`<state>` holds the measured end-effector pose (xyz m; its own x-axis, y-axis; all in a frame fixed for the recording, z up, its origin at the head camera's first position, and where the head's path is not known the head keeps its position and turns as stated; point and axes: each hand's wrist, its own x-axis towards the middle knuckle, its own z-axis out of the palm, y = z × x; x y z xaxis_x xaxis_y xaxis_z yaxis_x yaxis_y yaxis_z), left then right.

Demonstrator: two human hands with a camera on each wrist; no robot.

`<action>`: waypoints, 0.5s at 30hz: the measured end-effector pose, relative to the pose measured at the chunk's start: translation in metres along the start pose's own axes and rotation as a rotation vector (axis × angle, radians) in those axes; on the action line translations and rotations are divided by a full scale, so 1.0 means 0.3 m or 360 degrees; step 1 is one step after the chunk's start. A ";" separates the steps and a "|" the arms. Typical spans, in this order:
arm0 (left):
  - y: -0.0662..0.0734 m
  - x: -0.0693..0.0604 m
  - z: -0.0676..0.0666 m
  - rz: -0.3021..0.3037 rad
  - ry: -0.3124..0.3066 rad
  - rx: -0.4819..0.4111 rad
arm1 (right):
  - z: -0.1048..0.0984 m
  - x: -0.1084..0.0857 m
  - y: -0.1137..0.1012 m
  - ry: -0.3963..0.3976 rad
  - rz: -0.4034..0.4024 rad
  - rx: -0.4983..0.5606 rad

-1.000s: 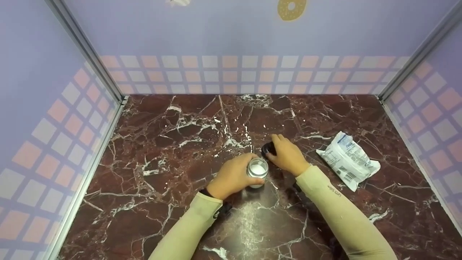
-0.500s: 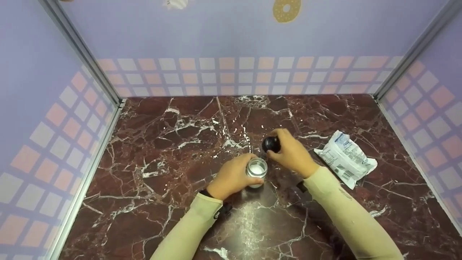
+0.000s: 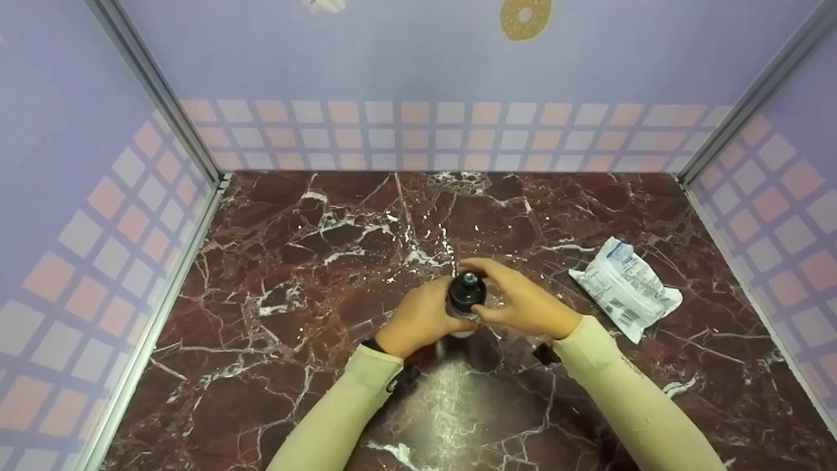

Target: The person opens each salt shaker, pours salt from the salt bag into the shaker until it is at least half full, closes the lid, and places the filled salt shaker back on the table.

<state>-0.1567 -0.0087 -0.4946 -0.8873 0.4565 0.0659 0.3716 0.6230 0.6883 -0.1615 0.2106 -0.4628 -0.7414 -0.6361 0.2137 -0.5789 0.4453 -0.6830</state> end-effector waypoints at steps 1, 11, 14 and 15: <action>0.000 0.000 0.001 0.0000 0.0000 0.0022 | 0.003 0.000 0.009 -0.0019 0.0008 0.0040; -0.001 -0.002 0.007 -0.0031 0.0014 0.0037 | 0.006 -0.012 0.056 -0.0110 -0.0022 0.0152; 0.000 -0.002 0.007 -0.0041 0.0014 0.0037 | 0.006 -0.010 0.052 -0.0140 -0.0014 0.0092; 0.000 -0.003 0.006 -0.0045 0.0014 0.0037 | 0.006 -0.009 0.050 -0.0150 -0.0006 0.0082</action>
<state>-0.1555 -0.0078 -0.4959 -0.9000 0.4327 0.0533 0.3525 0.6503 0.6729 -0.1676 0.2179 -0.4749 -0.7024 -0.6956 0.1514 -0.5617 0.4110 -0.7180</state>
